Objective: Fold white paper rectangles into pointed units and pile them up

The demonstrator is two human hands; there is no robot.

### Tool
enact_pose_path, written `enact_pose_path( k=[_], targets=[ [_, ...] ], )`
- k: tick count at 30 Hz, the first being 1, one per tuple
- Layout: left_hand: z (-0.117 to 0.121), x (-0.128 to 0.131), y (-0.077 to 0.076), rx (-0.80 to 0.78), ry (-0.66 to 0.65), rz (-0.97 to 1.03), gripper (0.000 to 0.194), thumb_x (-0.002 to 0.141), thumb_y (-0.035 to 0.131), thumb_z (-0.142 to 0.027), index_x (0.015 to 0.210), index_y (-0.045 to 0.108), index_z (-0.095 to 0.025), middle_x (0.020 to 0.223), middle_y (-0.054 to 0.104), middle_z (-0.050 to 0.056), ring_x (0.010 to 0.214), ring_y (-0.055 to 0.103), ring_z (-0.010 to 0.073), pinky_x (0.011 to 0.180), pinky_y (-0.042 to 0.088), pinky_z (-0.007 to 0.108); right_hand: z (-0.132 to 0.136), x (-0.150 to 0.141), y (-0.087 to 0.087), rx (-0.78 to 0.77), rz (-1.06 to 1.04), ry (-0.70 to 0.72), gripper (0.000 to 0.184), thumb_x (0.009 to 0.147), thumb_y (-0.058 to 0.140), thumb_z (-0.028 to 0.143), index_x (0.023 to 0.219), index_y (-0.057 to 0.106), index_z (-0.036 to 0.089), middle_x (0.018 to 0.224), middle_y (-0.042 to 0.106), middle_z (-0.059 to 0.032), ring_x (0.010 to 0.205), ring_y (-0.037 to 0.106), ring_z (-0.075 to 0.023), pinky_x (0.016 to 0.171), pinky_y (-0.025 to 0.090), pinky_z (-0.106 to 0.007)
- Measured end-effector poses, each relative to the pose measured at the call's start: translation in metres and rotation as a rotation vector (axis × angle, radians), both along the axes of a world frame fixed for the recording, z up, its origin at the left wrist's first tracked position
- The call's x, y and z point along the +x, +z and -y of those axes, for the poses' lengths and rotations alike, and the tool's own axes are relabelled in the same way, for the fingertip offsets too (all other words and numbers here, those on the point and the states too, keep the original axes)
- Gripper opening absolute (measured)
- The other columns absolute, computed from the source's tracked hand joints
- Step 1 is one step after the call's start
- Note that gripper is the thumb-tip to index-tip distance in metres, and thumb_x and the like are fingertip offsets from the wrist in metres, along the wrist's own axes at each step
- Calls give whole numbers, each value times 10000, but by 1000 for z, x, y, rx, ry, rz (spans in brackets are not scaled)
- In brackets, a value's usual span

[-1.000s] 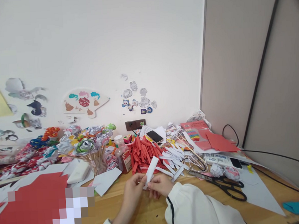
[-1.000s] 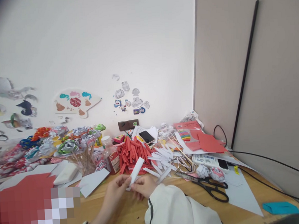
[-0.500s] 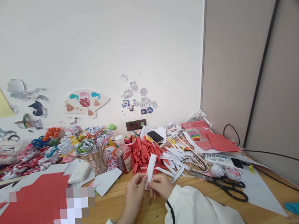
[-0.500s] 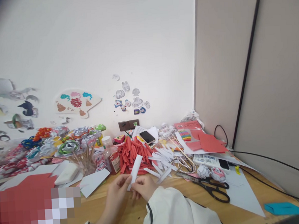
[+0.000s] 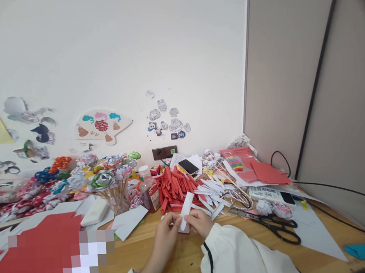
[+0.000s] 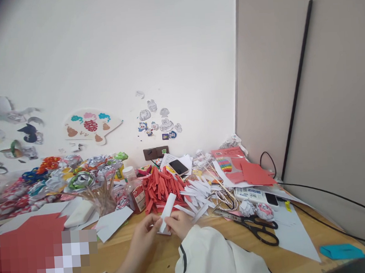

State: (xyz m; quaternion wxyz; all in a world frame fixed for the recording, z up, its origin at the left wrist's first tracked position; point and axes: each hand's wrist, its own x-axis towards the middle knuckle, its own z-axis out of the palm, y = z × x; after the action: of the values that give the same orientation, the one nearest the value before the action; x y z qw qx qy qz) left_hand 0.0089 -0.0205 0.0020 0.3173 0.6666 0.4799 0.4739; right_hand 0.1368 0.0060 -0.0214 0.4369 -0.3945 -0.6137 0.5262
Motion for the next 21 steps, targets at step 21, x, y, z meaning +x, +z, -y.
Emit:
enact_pose_path(
  k=[21],
  targets=[
    [-7,-3,-3,-255,-198,197,278,619,576,-387,573,512,-120,539,604,30,491,511,111,485,371,216,-16,15,-11,43,-50,212,426,637,493,540,546,498,124,345,382,62,284,295,-32,308,194,-180]
  ],
)
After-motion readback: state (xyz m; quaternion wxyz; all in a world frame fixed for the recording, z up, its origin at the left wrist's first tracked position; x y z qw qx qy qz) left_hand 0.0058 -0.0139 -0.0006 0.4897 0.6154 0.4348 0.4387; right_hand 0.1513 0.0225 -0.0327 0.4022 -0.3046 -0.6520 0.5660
